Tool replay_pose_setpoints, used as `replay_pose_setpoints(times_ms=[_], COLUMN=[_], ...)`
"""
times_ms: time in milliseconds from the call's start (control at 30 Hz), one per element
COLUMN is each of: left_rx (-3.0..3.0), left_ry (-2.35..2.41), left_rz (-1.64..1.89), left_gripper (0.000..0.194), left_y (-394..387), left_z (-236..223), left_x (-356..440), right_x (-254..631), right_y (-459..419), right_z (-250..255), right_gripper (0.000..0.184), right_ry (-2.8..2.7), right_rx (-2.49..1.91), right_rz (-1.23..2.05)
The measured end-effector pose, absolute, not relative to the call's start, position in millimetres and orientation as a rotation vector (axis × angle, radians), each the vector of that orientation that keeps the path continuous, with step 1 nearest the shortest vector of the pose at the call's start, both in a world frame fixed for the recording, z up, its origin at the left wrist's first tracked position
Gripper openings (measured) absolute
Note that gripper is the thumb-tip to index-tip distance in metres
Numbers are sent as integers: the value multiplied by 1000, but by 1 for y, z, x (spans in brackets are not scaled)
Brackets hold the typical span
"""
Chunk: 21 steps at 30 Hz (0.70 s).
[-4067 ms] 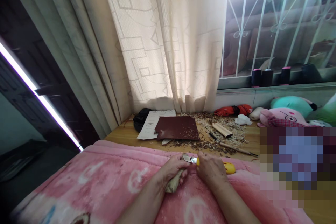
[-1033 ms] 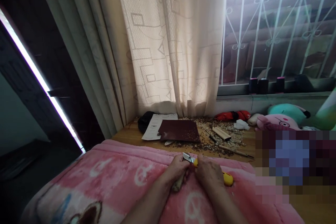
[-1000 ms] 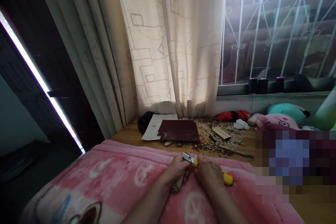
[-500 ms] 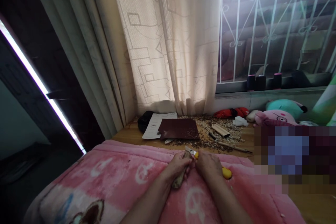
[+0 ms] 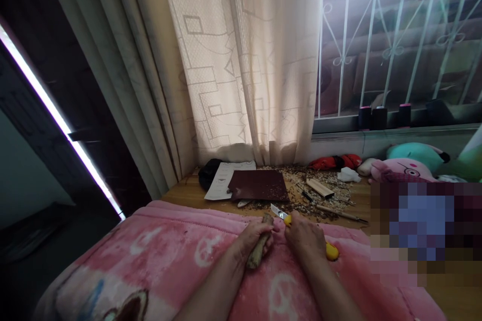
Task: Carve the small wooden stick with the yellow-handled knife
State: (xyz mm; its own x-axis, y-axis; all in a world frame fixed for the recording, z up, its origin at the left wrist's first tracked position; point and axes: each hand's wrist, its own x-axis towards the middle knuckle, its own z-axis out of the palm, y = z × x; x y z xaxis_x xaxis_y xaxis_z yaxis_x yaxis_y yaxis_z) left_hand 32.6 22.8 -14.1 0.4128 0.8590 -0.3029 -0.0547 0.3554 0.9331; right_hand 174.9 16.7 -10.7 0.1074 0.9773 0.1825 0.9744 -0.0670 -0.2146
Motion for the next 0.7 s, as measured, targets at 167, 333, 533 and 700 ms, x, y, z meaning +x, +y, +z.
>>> replay_pose_setpoints(times_ms=[167, 333, 533, 700], left_rx=[1121, 1173, 1213, 1250], left_ry=[992, 974, 934, 927], left_rz=[751, 750, 742, 731], left_gripper=[23, 25, 20, 17], left_y=[21, 23, 27, 26], left_z=[-16, -20, -30, -30], left_x=[35, 37, 36, 35], right_x=[175, 174, 173, 172], right_y=[13, 9, 8, 10], right_z=[-5, -10, -14, -14], right_gripper=[21, 23, 20, 21], right_ry=[-1931, -2058, -2116, -2111], right_rx=[-2128, -2007, -1964, -2000], right_rz=[26, 10, 41, 70])
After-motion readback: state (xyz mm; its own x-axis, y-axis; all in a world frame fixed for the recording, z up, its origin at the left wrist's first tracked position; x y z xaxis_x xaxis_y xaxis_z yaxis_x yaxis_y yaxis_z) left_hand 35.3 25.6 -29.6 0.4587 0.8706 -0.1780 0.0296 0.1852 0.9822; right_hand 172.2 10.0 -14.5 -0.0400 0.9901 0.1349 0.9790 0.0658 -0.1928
